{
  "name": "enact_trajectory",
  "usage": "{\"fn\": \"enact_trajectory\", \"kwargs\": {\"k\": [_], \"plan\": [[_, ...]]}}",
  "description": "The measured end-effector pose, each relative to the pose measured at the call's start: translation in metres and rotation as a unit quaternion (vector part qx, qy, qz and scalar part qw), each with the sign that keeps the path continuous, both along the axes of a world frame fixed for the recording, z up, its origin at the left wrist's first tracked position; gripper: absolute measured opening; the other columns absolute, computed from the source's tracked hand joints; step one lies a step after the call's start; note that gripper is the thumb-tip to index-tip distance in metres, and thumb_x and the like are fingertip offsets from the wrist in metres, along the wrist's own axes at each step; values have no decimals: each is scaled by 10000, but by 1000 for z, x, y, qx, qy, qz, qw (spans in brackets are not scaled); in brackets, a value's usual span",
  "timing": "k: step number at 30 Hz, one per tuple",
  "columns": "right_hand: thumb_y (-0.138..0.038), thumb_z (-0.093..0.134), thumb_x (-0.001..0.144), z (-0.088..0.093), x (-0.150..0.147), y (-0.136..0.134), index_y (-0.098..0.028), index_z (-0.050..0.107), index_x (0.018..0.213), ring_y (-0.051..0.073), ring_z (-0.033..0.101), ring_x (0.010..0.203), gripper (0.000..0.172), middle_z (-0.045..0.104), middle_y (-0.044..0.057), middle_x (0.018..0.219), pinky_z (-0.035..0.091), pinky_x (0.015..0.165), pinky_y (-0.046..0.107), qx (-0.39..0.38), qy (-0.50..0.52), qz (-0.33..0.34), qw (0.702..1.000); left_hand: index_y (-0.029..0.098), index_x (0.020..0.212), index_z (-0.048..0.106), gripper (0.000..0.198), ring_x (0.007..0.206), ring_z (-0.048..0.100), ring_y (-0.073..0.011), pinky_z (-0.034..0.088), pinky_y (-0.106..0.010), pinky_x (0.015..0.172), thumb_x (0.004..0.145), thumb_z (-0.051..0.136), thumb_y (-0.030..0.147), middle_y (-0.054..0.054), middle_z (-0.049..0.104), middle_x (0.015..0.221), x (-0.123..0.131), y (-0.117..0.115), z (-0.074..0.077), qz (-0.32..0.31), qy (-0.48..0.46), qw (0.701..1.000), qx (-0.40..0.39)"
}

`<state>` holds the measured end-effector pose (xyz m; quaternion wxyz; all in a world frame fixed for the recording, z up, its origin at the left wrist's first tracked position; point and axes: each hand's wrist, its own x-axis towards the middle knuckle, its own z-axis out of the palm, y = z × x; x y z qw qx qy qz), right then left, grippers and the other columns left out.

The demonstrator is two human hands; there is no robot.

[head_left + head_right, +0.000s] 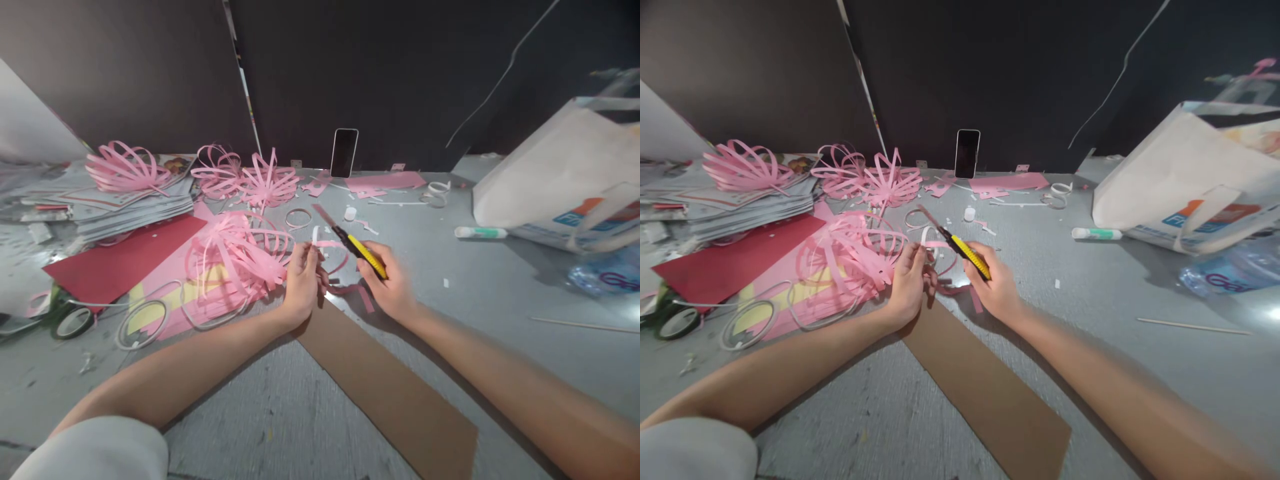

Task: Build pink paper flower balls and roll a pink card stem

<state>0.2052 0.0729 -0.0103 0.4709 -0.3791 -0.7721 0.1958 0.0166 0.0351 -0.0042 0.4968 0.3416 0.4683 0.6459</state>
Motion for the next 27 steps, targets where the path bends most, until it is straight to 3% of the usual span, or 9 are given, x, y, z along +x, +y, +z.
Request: {"fn": "enact_trajectory", "kwargs": {"k": [3,6,12,27], "plan": [[-461,635,1054,5,0,3,-238,709,1248,188,726,798,305,785,52,1021,592,713,310,5,47,-43,998,258,1164,515,343,337,475,-77,304,-162,314,1063,579,579,103,527,633,0,-2,0,-20,10,1000,-8],[-475,644,1046,9,0,4,-233,761,1156,178,715,766,290,789,40,978,574,674,292,-16,44,-38,998,260,1123,508,370,322,429,-82,295,-163,323,1069,548,624,122,464,555,0,-1,-2,-26,14,1000,1],[-427,655,1046,10,-3,-2,-237,807,1141,177,746,765,261,836,50,1012,604,705,294,4,-10,20,1000,256,899,432,425,409,290,-59,350,-160,397,1058,594,615,122,307,585,3,3,-4,20,-16,1000,9],[-391,662,1042,9,-5,-3,-237,815,1154,189,785,797,245,852,49,1050,636,721,298,20,-24,14,999,259,1009,490,378,434,201,-63,277,-158,390,1064,571,625,124,235,637,0,5,-10,17,-26,1000,3]]}}
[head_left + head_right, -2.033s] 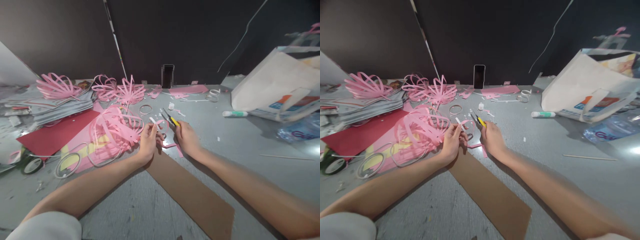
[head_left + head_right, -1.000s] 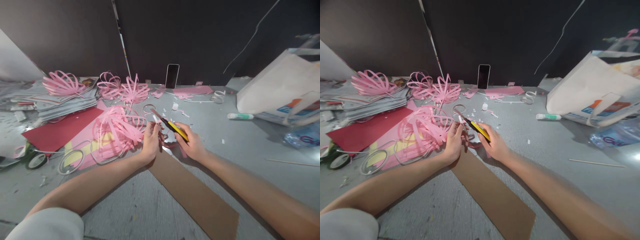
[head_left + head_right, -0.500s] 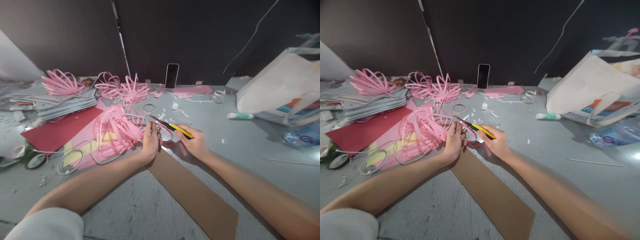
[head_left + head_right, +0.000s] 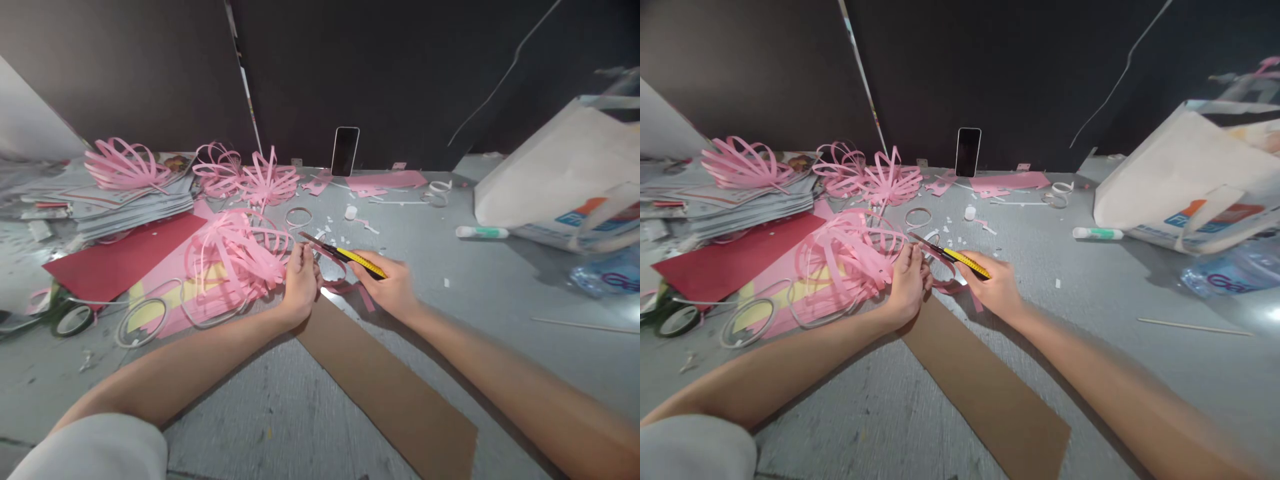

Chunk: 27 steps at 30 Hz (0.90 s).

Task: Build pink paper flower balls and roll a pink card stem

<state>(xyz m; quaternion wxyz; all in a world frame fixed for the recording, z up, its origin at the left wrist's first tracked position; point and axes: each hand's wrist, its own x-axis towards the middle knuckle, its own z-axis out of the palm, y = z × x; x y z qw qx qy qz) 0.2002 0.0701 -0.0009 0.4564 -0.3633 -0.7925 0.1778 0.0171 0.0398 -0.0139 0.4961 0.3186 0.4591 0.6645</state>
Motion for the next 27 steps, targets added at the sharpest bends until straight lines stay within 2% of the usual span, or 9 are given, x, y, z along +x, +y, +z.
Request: {"fn": "enact_trajectory", "kwargs": {"k": [7,18,23,27], "plan": [[-384,667,1035,0,-1,0,-230,821,1124,199,787,771,235,852,53,1000,640,675,303,8,1,-8,1000,259,949,455,382,429,201,-57,264,-156,384,1061,589,600,124,237,640,0,1,1,5,-12,1000,2],[-397,641,1060,-8,2,2,-239,816,1193,225,801,897,271,844,61,1094,666,769,336,-14,-9,7,1000,260,922,430,385,426,202,-58,259,-158,386,1066,589,579,128,235,627,0,2,1,6,-8,1000,-6],[-383,623,1070,-8,1,2,-239,810,1219,222,796,864,279,844,62,1072,665,797,352,2,-11,11,1000,258,919,434,355,430,216,-59,261,-158,389,1081,582,537,125,243,630,0,1,2,0,-2,1000,-10],[-381,616,1073,-9,1,2,-258,805,1249,223,805,890,286,844,59,1120,672,811,349,14,-18,19,1000,257,889,395,391,435,231,-52,258,-159,398,1084,575,543,116,272,656,1,0,3,18,-10,1000,-15]]}}
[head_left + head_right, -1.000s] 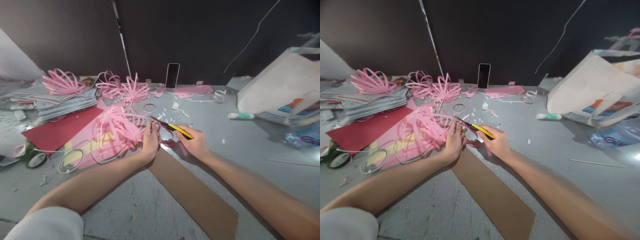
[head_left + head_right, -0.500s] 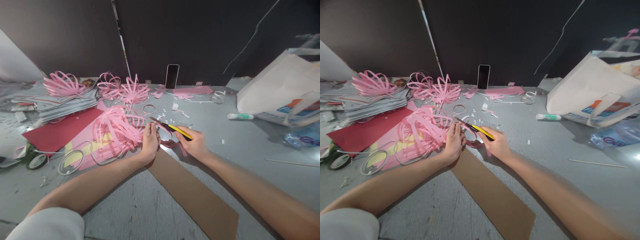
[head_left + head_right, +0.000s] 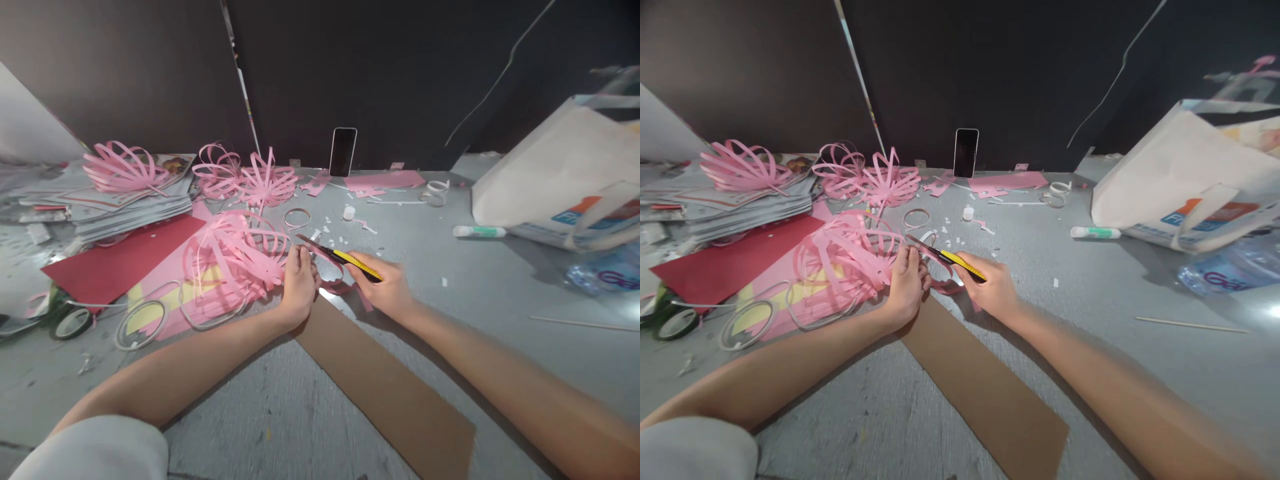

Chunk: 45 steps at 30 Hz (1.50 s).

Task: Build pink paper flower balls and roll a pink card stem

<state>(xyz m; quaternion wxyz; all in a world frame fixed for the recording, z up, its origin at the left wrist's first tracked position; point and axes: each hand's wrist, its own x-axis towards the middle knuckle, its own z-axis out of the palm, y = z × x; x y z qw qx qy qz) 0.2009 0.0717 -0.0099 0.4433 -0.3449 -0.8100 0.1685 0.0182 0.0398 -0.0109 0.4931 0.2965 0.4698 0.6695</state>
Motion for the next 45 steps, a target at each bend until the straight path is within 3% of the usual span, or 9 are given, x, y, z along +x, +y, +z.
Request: {"fn": "enact_trajectory", "kwargs": {"k": [15,21,31,40,45], "plan": [[-372,650,1061,-2,-1,2,-245,806,1246,210,812,818,273,851,63,1122,678,782,349,28,4,-1,1000,250,899,406,373,466,261,-60,276,-150,419,1091,569,524,111,292,658,0,0,-2,5,10,1000,14],[-352,652,1062,-1,0,2,-240,805,1246,206,809,832,264,851,60,1123,667,767,339,18,14,1,1000,246,915,423,374,481,285,-61,275,-153,434,1083,584,539,111,310,652,-3,-1,-4,-10,56,998,23],[-357,657,1059,1,-2,3,-224,814,1218,186,786,745,261,856,57,1051,649,728,311,28,3,6,1000,244,886,394,372,492,257,-63,259,-148,436,1102,582,482,105,294,675,-1,-1,1,0,-18,1000,12],[-342,654,1064,-1,2,2,-235,798,1248,196,794,808,257,849,61,1106,638,733,315,27,5,11,1000,244,864,358,450,495,236,-53,247,-140,430,1069,618,549,102,321,706,-2,-3,1,-38,-11,998,42],[-336,646,1069,0,1,3,-217,798,1235,173,771,731,255,852,60,1059,627,704,304,35,-1,17,999,246,878,370,411,493,262,-60,255,-141,438,1091,587,523,106,297,681,-3,-1,3,-17,-10,1000,17]]}}
